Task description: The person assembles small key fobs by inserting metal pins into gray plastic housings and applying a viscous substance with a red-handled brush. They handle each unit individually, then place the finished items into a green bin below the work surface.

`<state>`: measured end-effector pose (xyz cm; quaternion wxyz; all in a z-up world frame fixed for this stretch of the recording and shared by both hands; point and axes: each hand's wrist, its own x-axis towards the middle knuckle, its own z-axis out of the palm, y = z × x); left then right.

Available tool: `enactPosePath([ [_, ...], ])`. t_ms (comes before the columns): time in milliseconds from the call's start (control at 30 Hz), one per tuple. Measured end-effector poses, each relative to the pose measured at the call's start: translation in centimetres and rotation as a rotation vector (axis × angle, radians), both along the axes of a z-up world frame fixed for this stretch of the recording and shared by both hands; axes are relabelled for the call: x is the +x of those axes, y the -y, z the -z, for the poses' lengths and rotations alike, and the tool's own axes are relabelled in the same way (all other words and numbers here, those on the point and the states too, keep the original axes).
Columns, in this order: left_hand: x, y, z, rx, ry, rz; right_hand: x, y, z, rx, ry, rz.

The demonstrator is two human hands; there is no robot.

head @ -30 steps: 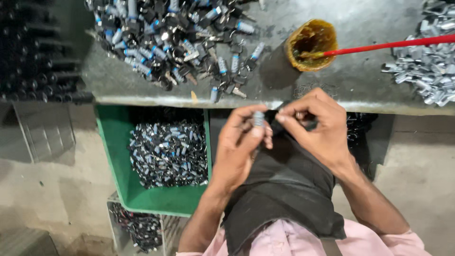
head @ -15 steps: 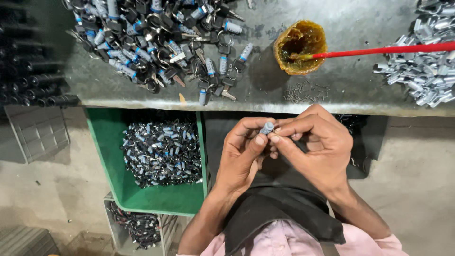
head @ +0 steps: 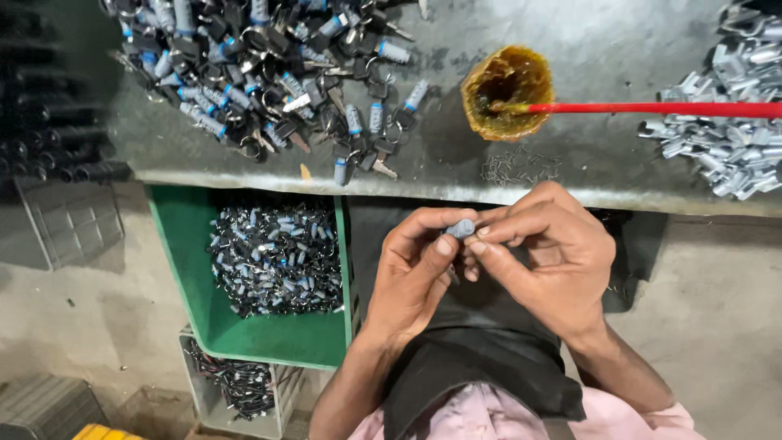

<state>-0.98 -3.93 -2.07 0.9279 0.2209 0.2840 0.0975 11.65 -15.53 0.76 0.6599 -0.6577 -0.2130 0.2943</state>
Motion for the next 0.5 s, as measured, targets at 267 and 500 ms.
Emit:
enactPosePath([
  [267, -0.6, -1.4, -0.7, 0.082, -0.011, 0.165, 1.4, 0.9, 1.9, 0.152, -0.373, -0.129],
  [500, 0.2, -3.4, -1.3, 0.322, -0.09, 0.1, 5.3, 0.6, -0.1, 0.103, -0.1, 0.258],
])
